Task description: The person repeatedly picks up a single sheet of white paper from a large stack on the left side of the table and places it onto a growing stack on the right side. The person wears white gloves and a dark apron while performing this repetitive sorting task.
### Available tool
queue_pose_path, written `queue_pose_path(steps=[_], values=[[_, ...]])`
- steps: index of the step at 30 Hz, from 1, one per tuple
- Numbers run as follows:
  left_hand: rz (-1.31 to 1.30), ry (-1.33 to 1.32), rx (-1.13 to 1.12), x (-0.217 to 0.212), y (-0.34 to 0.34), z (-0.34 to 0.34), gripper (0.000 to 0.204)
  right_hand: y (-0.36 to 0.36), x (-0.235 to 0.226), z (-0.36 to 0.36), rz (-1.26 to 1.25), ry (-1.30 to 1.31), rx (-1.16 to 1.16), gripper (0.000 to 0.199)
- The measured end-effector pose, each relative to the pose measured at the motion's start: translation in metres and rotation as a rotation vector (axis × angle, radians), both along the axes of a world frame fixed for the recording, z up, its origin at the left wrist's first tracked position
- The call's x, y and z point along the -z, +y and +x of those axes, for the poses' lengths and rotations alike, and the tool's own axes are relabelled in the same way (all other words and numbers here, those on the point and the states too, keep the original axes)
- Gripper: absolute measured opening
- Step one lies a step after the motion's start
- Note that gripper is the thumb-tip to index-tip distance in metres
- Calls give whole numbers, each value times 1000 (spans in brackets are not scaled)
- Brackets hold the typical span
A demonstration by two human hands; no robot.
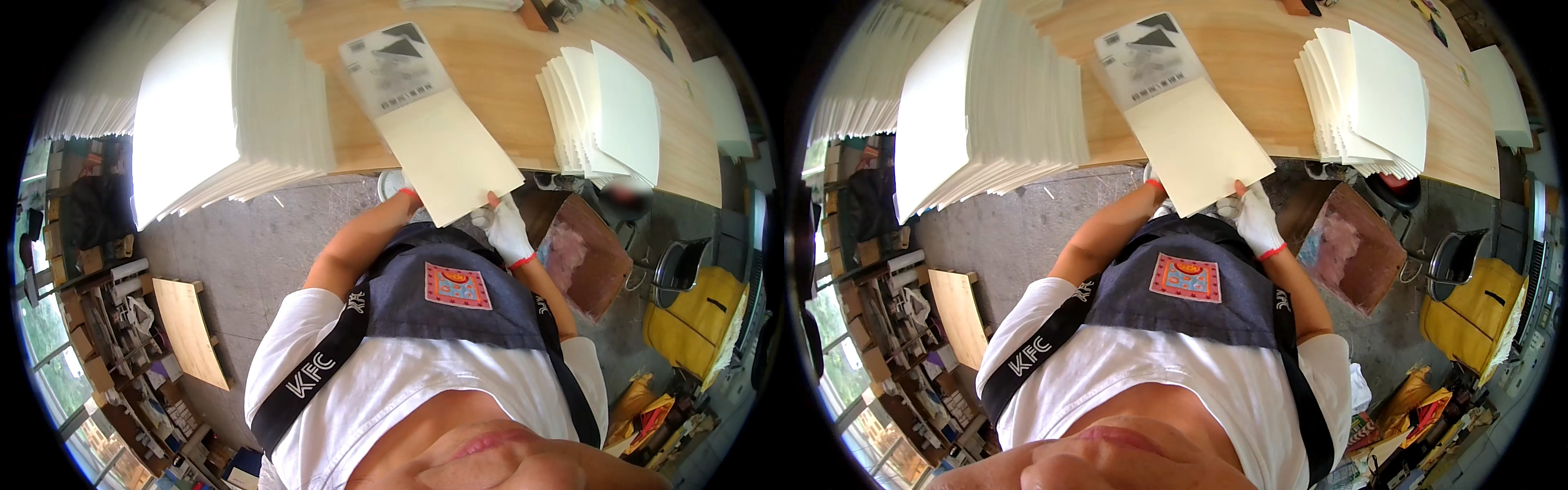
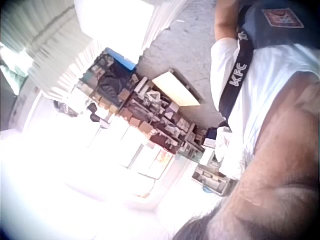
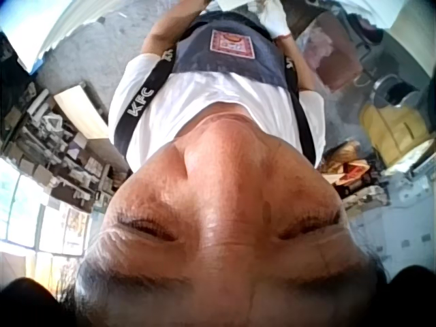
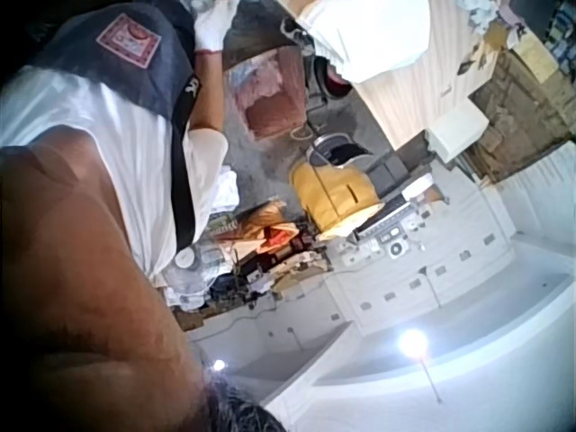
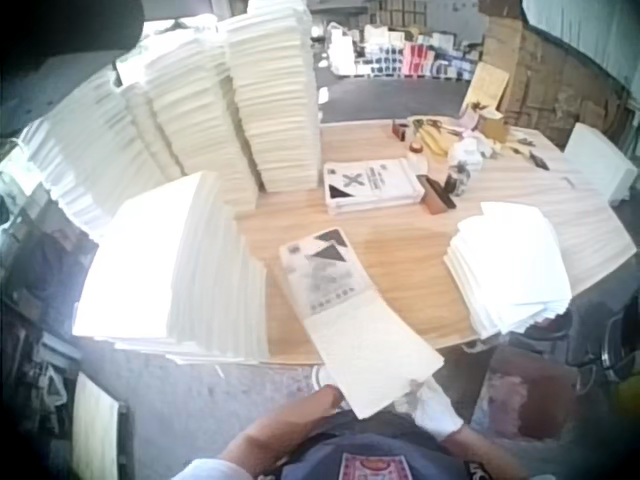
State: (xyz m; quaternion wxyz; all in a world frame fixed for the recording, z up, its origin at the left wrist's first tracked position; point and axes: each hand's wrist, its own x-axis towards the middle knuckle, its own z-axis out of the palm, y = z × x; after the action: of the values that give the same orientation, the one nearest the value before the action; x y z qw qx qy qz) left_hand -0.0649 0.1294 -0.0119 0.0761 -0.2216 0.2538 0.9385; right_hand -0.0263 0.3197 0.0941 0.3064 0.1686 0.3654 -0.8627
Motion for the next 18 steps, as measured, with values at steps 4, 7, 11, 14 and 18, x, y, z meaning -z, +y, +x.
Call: queue_pose_path(steps=[4, 7, 11, 14, 18], values=[[-317, -144, 123, 9, 13, 40, 29, -22, 28, 3, 163, -145, 35, 28], [-597, -234, 163, 7, 18, 47, 27, -57, 49, -16, -16, -100, 137, 29], [-947, -330, 264, 10, 8, 40, 23, -84, 64, -41, -242, -214, 266, 33], [-481, -260, 197, 9, -4, 51, 24, -63, 65, -29, -142, -254, -50, 32], [-473, -293, 40, -32, -43, 71, 25, -65, 30, -35, 700, 493, -637, 32]])
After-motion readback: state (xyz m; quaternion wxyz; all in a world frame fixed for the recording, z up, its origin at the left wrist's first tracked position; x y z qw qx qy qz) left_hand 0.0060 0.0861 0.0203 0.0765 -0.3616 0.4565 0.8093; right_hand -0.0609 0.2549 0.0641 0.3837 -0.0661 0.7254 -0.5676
